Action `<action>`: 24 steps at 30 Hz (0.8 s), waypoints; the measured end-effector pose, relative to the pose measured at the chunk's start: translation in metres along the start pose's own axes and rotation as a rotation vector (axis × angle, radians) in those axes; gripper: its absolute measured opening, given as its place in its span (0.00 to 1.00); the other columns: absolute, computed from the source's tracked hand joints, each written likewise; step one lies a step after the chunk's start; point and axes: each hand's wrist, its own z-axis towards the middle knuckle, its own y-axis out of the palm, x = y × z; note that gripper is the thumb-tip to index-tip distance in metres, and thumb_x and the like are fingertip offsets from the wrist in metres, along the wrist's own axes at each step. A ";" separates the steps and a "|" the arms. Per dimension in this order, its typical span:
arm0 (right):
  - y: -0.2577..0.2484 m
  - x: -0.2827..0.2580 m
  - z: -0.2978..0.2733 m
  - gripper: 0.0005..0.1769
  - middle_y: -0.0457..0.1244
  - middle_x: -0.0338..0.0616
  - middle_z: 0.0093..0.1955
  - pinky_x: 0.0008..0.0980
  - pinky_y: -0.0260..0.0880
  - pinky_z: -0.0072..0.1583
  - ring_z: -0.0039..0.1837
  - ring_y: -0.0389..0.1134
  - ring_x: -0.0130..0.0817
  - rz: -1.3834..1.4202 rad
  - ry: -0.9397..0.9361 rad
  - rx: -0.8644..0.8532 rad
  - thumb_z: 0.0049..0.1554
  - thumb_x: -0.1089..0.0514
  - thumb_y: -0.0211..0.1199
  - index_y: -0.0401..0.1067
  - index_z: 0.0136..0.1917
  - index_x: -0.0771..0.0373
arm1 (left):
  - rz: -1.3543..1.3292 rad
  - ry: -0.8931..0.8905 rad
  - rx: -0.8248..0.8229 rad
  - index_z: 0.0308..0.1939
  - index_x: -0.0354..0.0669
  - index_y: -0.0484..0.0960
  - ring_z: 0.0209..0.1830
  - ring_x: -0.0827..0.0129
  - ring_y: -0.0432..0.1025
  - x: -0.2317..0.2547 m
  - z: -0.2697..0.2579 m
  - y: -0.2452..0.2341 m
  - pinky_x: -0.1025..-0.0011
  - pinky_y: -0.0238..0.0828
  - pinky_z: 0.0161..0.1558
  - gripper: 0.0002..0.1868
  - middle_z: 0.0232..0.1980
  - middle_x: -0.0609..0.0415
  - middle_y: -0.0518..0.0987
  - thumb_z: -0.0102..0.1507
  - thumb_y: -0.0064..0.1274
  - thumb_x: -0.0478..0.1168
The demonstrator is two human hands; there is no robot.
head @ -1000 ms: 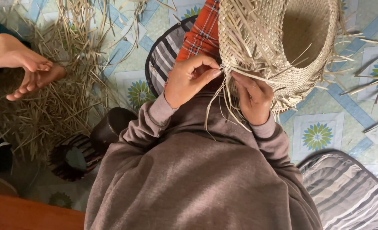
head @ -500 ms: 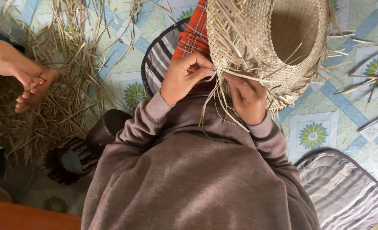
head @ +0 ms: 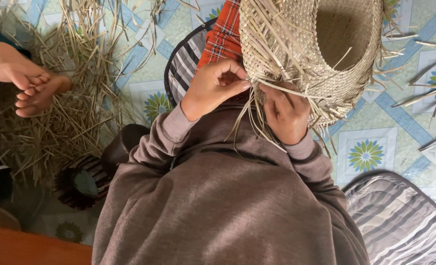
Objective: Finishing a handmade straw hat by weaving and tucking in loose straw ends around the brim.
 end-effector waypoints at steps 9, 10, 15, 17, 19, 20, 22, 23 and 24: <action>-0.001 0.002 -0.002 0.13 0.67 0.46 0.44 0.41 0.75 0.43 0.41 0.72 0.46 -0.048 0.028 -0.009 0.62 0.67 0.66 0.83 0.57 0.55 | 0.328 0.345 -0.060 0.38 0.32 0.81 0.42 0.60 0.66 0.010 0.013 -0.003 0.64 0.61 0.48 0.09 0.37 0.47 0.75 0.64 0.64 0.36; -0.002 -0.001 0.002 0.13 0.67 0.46 0.44 0.41 0.75 0.43 0.41 0.72 0.46 -0.047 0.026 -0.008 0.62 0.67 0.66 0.83 0.57 0.55 | 0.330 0.347 -0.058 0.38 0.32 0.81 0.42 0.60 0.66 -0.001 0.012 -0.005 0.64 0.61 0.48 0.09 0.37 0.47 0.75 0.64 0.64 0.36; -0.006 -0.016 0.009 0.21 0.68 0.49 0.44 0.28 0.73 0.42 0.36 0.69 0.33 -0.255 0.067 -0.175 0.65 0.67 0.60 0.81 0.65 0.48 | -0.009 -0.070 -0.140 0.41 0.26 0.81 0.32 0.66 0.78 -0.018 0.009 -0.019 0.68 0.80 0.38 0.08 0.33 0.43 0.80 0.66 0.59 0.33; -0.017 -0.022 0.019 0.21 0.68 0.46 0.44 0.30 0.74 0.41 0.36 0.70 0.35 -0.321 0.056 -0.206 0.65 0.68 0.59 0.81 0.64 0.46 | 0.067 -0.051 -0.177 0.41 0.24 0.80 0.30 0.63 0.77 -0.028 0.012 -0.037 0.66 0.79 0.36 0.09 0.32 0.41 0.79 0.68 0.57 0.32; -0.024 -0.016 0.010 0.21 0.67 0.43 0.44 0.32 0.74 0.40 0.37 0.71 0.37 -0.388 0.043 -0.238 0.65 0.68 0.59 0.81 0.63 0.45 | 0.141 -0.032 -0.214 0.42 0.22 0.79 0.28 0.60 0.75 -0.027 0.012 -0.049 0.63 0.78 0.34 0.10 0.32 0.40 0.77 0.70 0.54 0.32; -0.025 -0.008 -0.005 0.21 0.66 0.41 0.44 0.31 0.74 0.39 0.37 0.71 0.36 -0.411 0.051 -0.290 0.65 0.67 0.59 0.80 0.63 0.44 | 0.092 -0.117 -0.175 0.42 0.25 0.80 0.29 0.61 0.74 -0.021 0.010 -0.052 0.65 0.78 0.37 0.08 0.33 0.40 0.77 0.70 0.54 0.32; -0.034 0.001 -0.022 0.20 0.64 0.40 0.43 0.30 0.74 0.38 0.37 0.70 0.34 -0.431 0.053 -0.342 0.65 0.66 0.60 0.79 0.62 0.42 | 0.044 -0.200 -0.130 0.42 0.28 0.80 0.31 0.63 0.74 -0.017 0.007 -0.054 0.67 0.78 0.40 0.06 0.35 0.41 0.77 0.69 0.54 0.31; -0.041 0.001 -0.025 0.21 0.64 0.38 0.42 0.29 0.74 0.39 0.36 0.70 0.33 -0.452 0.078 -0.374 0.66 0.65 0.59 0.80 0.63 0.41 | 0.045 -0.194 -0.134 0.42 0.28 0.80 0.30 0.64 0.74 -0.017 0.008 -0.054 0.67 0.77 0.40 0.07 0.34 0.42 0.78 0.69 0.55 0.32; -0.049 0.001 -0.027 0.22 0.63 0.37 0.41 0.28 0.74 0.39 0.36 0.69 0.32 -0.474 0.103 -0.406 0.66 0.65 0.58 0.81 0.64 0.41 | 0.045 -0.188 -0.138 0.41 0.28 0.81 0.29 0.66 0.73 -0.018 0.008 -0.054 0.67 0.75 0.40 0.07 0.34 0.43 0.78 0.69 0.55 0.33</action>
